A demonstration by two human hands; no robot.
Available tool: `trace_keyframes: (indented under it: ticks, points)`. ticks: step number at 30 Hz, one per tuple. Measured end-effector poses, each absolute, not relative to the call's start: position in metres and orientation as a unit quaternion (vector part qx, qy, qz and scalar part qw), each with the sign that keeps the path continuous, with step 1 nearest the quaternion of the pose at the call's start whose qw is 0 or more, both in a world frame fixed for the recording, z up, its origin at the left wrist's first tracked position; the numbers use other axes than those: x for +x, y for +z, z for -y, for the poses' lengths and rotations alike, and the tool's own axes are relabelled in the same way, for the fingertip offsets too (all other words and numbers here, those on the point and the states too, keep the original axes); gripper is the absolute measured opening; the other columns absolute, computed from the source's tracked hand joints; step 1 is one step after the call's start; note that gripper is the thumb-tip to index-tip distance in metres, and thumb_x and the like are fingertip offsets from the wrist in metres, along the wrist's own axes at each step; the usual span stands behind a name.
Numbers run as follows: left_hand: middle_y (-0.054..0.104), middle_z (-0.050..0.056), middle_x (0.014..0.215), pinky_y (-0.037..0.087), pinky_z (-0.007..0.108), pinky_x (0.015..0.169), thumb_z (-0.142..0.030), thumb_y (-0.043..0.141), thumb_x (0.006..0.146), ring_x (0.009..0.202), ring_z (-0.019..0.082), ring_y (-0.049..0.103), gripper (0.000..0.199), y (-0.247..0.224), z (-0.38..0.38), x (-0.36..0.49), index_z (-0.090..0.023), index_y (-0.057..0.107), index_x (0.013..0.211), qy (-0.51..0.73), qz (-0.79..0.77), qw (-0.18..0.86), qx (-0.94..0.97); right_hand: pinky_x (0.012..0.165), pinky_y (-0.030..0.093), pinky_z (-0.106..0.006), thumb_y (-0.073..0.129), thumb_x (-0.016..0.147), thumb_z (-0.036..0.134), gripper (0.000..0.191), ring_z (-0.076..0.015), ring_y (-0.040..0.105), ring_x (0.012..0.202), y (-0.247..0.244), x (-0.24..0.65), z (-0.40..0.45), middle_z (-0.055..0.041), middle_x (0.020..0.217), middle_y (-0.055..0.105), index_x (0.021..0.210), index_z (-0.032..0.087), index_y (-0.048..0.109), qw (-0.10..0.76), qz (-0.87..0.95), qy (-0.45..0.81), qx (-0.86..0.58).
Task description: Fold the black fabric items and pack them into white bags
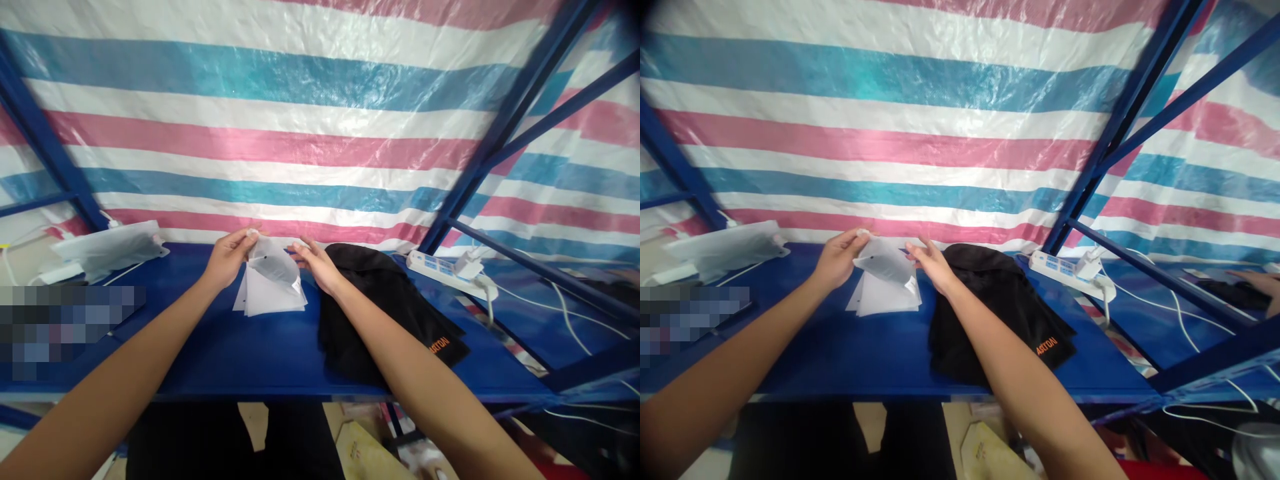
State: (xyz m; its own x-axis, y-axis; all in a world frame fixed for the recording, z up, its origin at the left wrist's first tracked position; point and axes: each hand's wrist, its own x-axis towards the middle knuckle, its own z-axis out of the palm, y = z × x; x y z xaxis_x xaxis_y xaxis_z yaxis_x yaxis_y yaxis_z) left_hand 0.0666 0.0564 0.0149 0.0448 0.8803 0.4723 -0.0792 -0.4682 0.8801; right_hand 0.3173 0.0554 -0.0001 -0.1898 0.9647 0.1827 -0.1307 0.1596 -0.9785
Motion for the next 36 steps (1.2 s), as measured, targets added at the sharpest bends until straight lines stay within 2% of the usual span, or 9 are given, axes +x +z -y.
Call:
trace_keyframes:
  ticks: [5,9,12,16,19,21,26,31,36]
  points:
    - [0.083,0.011,0.12,0.064,0.03,0.082,-0.055,0.092,0.085,0.099,0.024,0.079,0.044,0.017,-0.051,0.071,-0.022,0.085,0.113,0.571,-0.304,0.502,0.574,0.094,0.062,-0.038,0.09,0.084,0.058,0.088,-0.0277,0.074,0.118,-0.007,0.325,-0.065,-0.0127,0.141,0.076,0.158,0.022,0.057,0.534,0.531,0.512,-0.414]
    - [0.079,0.01,0.134,0.064,0.033,0.096,-0.051,0.093,0.086,0.114,0.027,0.079,0.05,0.019,-0.05,0.073,-0.026,0.081,0.127,0.576,-0.287,0.538,0.545,0.085,0.062,-0.035,0.098,0.075,0.053,0.058,-0.0236,0.077,0.095,-0.005,0.329,-0.061,-0.0105,0.112,0.084,0.119,0.019,0.082,0.495,0.535,0.582,-0.362]
    - [0.075,0.01,0.143,0.063,0.035,0.101,-0.05,0.091,0.089,0.119,0.027,0.077,0.053,0.021,-0.051,0.073,-0.028,0.078,0.136,0.565,-0.286,0.556,0.538,0.08,0.06,-0.034,0.098,0.074,0.056,0.047,-0.02,0.074,0.082,-0.001,0.33,-0.057,-0.0073,0.099,0.084,0.103,0.021,0.086,0.485,0.558,0.582,-0.34]
    - [0.078,0.011,0.136,0.061,0.034,0.101,-0.052,0.09,0.089,0.12,0.027,0.076,0.051,0.019,-0.053,0.07,-0.025,0.08,0.131,0.545,-0.295,0.565,0.545,0.079,0.059,-0.035,0.095,0.08,0.054,0.038,-0.021,0.074,0.082,0.001,0.33,-0.055,-0.0057,0.099,0.084,0.1,0.023,0.087,0.493,0.616,0.501,-0.356]
    - [0.084,0.012,0.11,0.063,0.033,0.086,-0.064,0.086,0.088,0.1,0.027,0.079,0.05,0.013,-0.057,0.066,-0.019,0.085,0.112,0.526,-0.334,0.536,0.569,0.079,0.056,-0.036,0.084,0.093,0.05,0.027,-0.0224,0.071,0.084,0.004,0.332,-0.054,-0.0058,0.097,0.083,0.099,0.023,0.086,0.543,0.69,0.307,-0.367]
    - [0.083,0.01,0.098,0.062,0.033,0.08,-0.067,0.086,0.087,0.09,0.026,0.078,0.05,0.009,-0.059,0.064,-0.018,0.086,0.1,0.516,-0.371,0.477,0.608,0.085,0.055,-0.039,0.074,0.104,0.045,0.024,-0.0243,0.069,0.091,0.008,0.334,-0.051,-0.0071,0.1,0.081,0.103,0.023,0.085,0.54,0.749,0.143,-0.356]
    - [0.085,0.008,0.115,0.061,0.041,0.099,-0.065,0.086,0.086,0.11,0.031,0.078,0.047,0.007,-0.058,0.066,-0.023,0.089,0.109,0.528,-0.382,0.345,0.676,0.095,0.046,-0.047,0.058,0.114,0.038,0.027,-0.0297,0.061,0.108,0.018,0.337,-0.043,-0.0095,0.106,0.08,0.114,0.024,0.082,0.444,0.808,-0.146,-0.358]
    - [0.081,0.01,0.133,0.055,0.046,0.115,-0.059,0.078,0.097,0.129,0.032,0.073,0.044,0.018,-0.047,0.076,-0.025,0.087,0.123,0.574,-0.342,0.256,0.698,0.096,0.039,-0.052,0.053,0.115,0.027,0.027,-0.0344,0.054,0.128,0.023,0.332,-0.04,-0.0083,0.118,0.079,0.126,0.029,0.078,0.434,0.781,-0.233,-0.384]
    - [0.081,0.011,0.133,0.056,0.045,0.114,-0.053,0.075,0.1,0.127,0.031,0.074,0.038,0.016,-0.045,0.077,-0.024,0.086,0.123,0.559,-0.314,0.241,0.729,0.102,0.047,-0.052,0.049,0.113,0.016,0.034,-0.0333,0.055,0.126,0.021,0.332,-0.041,-0.0113,0.128,0.074,0.13,0.026,0.076,0.449,0.794,-0.185,-0.365]
